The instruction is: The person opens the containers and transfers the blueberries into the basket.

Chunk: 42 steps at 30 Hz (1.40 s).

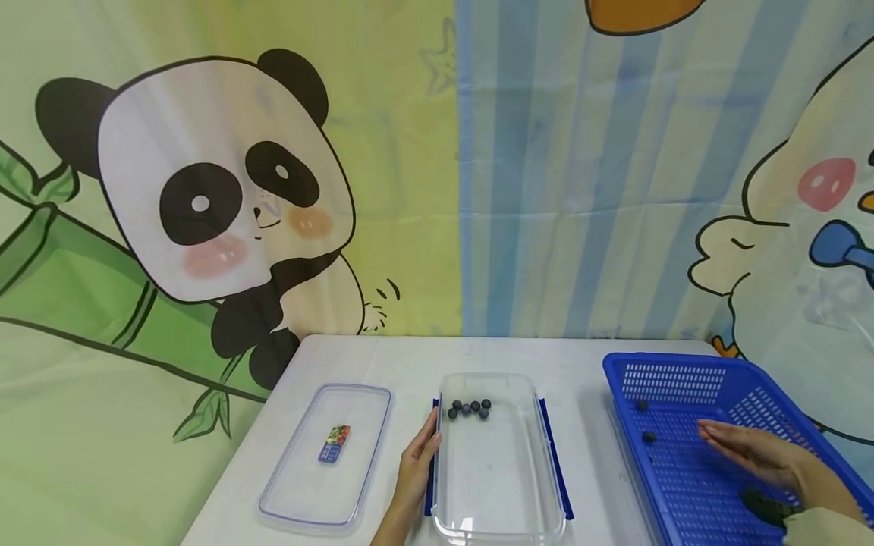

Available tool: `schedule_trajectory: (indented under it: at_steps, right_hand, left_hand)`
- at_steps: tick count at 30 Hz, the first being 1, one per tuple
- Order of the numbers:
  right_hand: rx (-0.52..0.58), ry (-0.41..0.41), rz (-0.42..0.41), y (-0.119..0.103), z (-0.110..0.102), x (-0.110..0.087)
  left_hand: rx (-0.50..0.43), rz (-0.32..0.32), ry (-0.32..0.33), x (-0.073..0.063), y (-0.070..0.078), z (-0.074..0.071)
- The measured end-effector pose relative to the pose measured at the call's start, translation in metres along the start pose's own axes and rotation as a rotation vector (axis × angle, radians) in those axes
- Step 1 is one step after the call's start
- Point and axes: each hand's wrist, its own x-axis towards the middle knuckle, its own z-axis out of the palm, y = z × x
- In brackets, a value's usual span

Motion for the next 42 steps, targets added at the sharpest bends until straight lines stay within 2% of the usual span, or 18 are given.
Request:
schedule_trajectory:
  at_steps: [4, 7, 12, 17, 21, 25, 28, 36, 38, 42]
  right_hand:
    - [-0.064, 0.034, -0.085, -0.022, 0.027, 0.01]
    - [-0.147, 0.04, -0.173, -0.038, 0.055, 0.027]
    - [-0.372, 0.093, -0.259, -0.057, 0.108, 0.071]
    - [-0.495, 0.179, -0.248, -0.059, 0.159, 0.13]
    - [-0.529, 0.183, -0.221, -0.045, 0.194, 0.179]
    - [-0.496, 0.146, -0.202, -0.02, 0.22, 0.218]
    - [-0.481, 0.152, -0.19, -0.001, 0.232, 0.239]
    - [-0.507, 0.231, -0.221, 0.041, 0.252, 0.284]
    - [-0.484, 0.291, -0.236, 0.049, 0.254, 0.293]
    - [-0.442, 0.477, -0.261, 0.06, 0.252, 0.3]
  left_hand:
    - [0.012, 0.001, -0.011, -0.003, 0.011, 0.001]
    - [0.009, 0.007, -0.001, -0.003, 0.014, 0.0]
    - [0.003, 0.01, 0.002, -0.003, 0.013, -0.002]
    - [0.0, 0.003, -0.003, -0.003, 0.009, -0.002]
    - [-0.008, 0.001, -0.01, -0.003, 0.004, 0.0]
    - [-0.013, 0.005, 0.001, 0.003, -0.012, 0.0]
    - [-0.011, 0.013, 0.008, 0.007, -0.022, -0.002]
    - [-0.012, 0.062, 0.018, 0.008, -0.018, -0.008]
    - [-0.014, 0.067, 0.009, 0.008, -0.018, -0.008]
    - [-0.009, 0.058, -0.012, 0.007, -0.021, -0.005]
